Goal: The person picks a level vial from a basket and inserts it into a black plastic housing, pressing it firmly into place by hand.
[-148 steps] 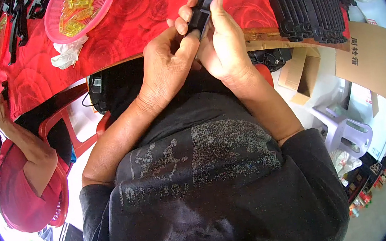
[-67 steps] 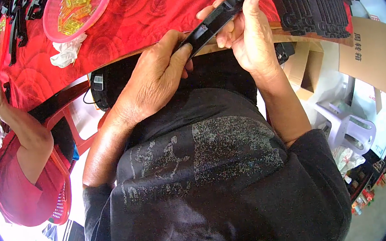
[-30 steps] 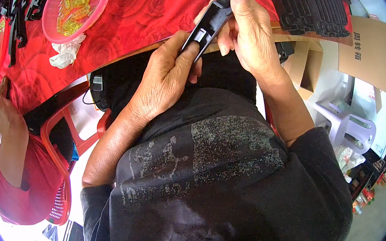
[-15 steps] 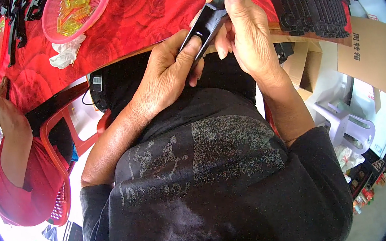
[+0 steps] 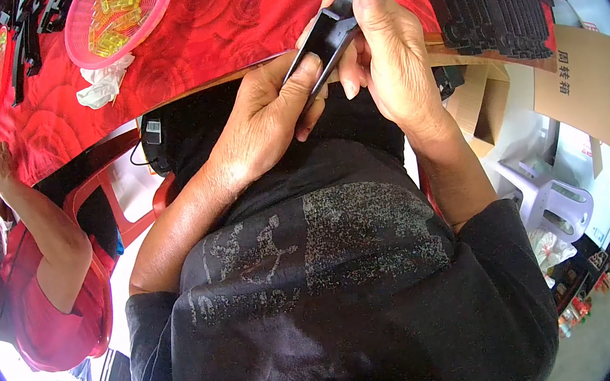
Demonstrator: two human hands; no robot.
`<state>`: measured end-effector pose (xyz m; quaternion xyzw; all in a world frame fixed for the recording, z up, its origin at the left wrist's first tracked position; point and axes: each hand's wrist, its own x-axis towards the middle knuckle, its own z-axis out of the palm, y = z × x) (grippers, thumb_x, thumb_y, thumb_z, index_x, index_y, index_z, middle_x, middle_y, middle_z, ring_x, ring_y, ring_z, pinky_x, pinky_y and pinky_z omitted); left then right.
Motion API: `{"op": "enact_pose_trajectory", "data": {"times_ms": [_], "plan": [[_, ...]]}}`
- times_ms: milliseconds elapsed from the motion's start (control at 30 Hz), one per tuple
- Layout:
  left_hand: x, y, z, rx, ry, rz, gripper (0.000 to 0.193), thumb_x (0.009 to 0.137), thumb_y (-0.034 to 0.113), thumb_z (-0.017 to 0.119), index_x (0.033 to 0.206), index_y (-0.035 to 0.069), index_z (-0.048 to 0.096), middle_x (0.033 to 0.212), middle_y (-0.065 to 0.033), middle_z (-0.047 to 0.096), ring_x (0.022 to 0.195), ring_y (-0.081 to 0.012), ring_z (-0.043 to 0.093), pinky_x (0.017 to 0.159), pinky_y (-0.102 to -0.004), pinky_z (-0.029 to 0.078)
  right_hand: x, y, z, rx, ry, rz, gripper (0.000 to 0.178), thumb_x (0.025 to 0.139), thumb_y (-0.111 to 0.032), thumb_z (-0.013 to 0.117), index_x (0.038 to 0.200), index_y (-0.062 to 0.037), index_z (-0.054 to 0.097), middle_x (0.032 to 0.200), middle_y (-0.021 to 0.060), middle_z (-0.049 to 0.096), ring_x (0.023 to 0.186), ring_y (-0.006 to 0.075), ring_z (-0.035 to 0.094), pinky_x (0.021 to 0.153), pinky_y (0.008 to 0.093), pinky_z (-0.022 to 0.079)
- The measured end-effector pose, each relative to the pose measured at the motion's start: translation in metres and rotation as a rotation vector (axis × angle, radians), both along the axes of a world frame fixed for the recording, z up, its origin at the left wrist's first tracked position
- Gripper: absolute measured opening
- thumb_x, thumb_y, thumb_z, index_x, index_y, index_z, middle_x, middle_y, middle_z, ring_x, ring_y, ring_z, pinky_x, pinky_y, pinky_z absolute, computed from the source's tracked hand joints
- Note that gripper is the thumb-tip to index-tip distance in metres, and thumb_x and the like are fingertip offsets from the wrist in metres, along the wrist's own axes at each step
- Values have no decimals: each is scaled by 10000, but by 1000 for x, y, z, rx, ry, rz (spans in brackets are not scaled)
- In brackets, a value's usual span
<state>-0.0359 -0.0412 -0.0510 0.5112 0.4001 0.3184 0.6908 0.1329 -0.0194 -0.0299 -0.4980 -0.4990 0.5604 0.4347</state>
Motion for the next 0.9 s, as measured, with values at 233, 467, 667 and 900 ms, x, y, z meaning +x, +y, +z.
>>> {"op": "enact_pose_trajectory", "data": {"times_ms": [233,467,667,900], "plan": [[2,0,-1,-27,-8,5,416,1065,361,383,818,58,524,577,25,435,501,-57,390,464,-234,325,2,-1,-1,16,-6,18,531,1056,-471,269,1093,-17,541,908,156,679,485,49,488,381,158,346],[5,1,7,-116,23,31,373,1002,299,519,858,-22,643,575,-45,519,559,-118,513,548,-324,433,6,-5,5,12,-40,17,536,1058,-463,265,1092,3,527,916,175,678,432,52,449,379,161,357],[7,-3,6,-96,24,43,363,993,280,525,865,-34,654,564,-67,521,550,-125,519,541,-331,434,9,-9,5,7,-36,28,530,1058,-461,263,1091,6,513,917,185,672,441,59,457,381,164,362],[3,-7,5,-107,28,46,338,957,246,527,843,-51,642,573,-108,530,559,-137,531,547,-336,440,5,-15,4,2,16,44,539,1053,-472,280,1112,14,504,935,193,659,511,69,503,395,167,379]]}}
